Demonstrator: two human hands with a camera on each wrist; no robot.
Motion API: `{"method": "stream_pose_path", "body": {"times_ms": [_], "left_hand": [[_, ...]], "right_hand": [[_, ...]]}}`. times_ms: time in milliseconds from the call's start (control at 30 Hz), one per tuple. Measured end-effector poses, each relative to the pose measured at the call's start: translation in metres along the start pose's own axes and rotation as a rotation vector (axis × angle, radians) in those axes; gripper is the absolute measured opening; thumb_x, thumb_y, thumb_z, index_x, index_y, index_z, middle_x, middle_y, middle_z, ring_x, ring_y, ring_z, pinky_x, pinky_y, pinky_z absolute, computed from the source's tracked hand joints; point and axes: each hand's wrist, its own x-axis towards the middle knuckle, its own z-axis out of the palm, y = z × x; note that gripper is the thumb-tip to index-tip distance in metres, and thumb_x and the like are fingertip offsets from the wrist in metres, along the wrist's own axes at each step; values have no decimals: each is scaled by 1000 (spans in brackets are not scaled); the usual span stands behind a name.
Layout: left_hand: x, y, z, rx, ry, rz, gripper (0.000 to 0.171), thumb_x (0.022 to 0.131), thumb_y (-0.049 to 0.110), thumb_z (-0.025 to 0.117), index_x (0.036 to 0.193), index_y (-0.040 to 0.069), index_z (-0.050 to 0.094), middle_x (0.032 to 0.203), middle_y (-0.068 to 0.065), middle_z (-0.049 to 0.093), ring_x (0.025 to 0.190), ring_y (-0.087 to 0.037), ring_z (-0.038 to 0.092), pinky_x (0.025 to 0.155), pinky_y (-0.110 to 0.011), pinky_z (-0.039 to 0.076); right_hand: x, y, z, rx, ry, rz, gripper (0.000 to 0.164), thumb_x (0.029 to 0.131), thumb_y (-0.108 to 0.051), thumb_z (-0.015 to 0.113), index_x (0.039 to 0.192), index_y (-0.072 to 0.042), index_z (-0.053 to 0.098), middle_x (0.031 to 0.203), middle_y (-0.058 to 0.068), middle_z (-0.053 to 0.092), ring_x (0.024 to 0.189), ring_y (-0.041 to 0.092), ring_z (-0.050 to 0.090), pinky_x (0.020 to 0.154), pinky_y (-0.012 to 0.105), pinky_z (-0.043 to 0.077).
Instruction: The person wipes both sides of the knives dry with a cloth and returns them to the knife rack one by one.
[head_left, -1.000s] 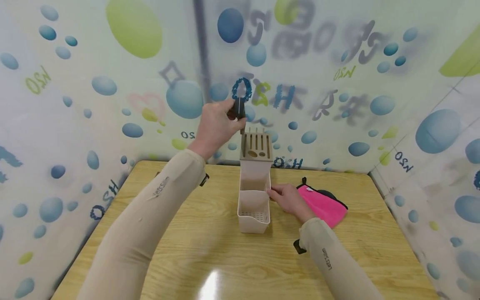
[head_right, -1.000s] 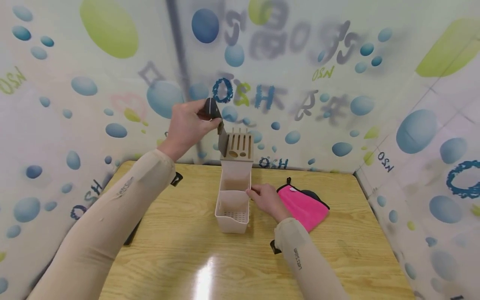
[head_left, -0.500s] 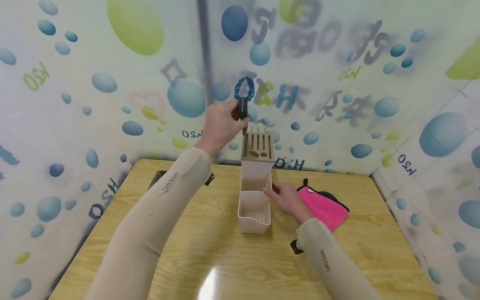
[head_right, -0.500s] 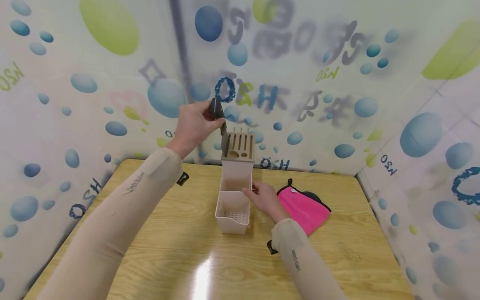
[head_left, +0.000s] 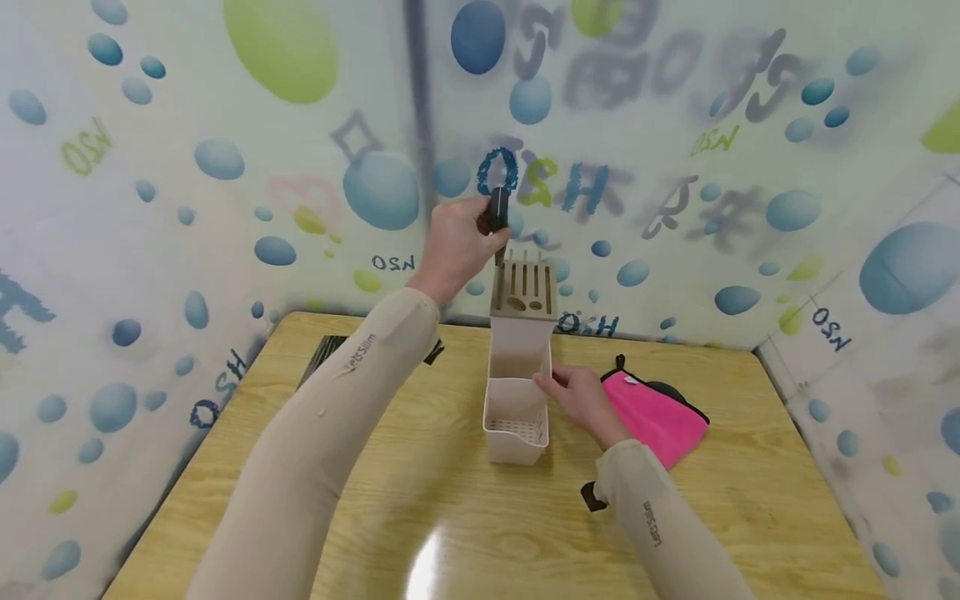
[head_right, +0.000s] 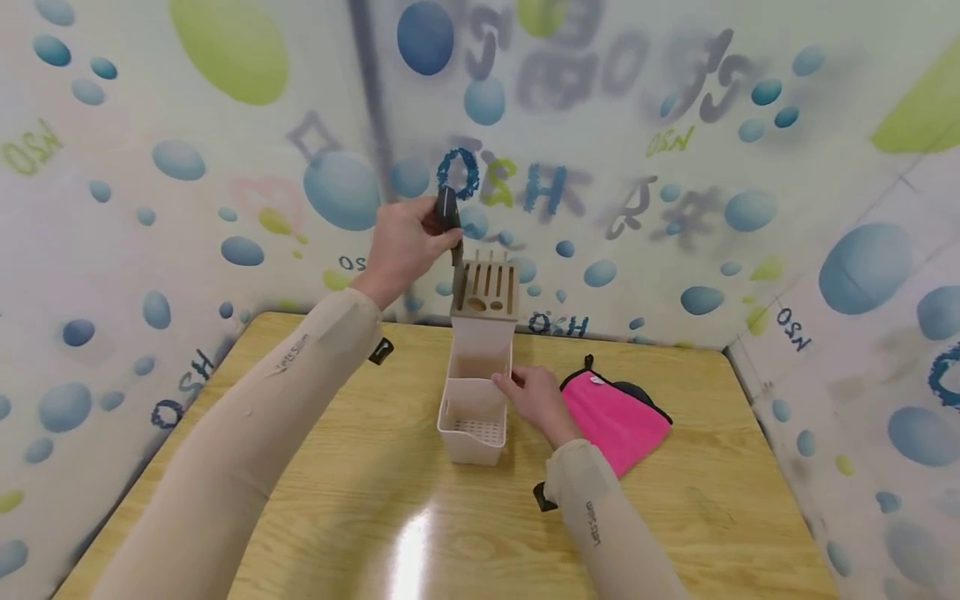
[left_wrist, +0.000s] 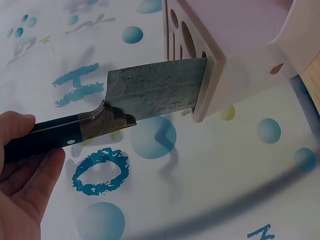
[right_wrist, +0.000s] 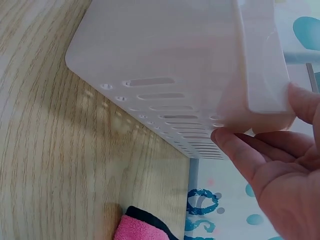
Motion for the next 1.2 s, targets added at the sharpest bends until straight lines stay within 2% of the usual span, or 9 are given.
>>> {"method": "stream_pose_path", "body": {"times_ms": [267,500,800,1200], "left_hand": [[6,-3,5,-19,-11,-29,17,95,18,76,95,2,71,92,-13,74,80,-25,69,74,-37,57],[7,-5,9,-27,-48,-61,17,96,19,75,100,2,73,95,-14,75,82,-25,71,74,-37,58],[8,-7,19,-34,-45,-54,18,95,18,76,97,2,71,93,-14,75,82,-26,71,76,-38,58],[5,-12,23,-63,-52,-88,17,95,17,76,97,1,72,93,-14,76,84,-26,72,77,-38,58]], "right_hand": [[3,-2,0,41,-12,14,48,104,-37,62,140,-5,63,136,18,66,122,33,64,101,52,52],[3,-2,2,50,0,14,45,104,-36,63,138,-7,66,133,17,68,118,29,65,98,49,54],[2,1,2,38,32,12,41,103,-34,64,132,-6,70,126,16,71,110,27,66,93,47,54],[0,3,2,37,38,5,42,103,-35,64,132,-5,70,126,16,71,109,26,66,93,47,55]]}}
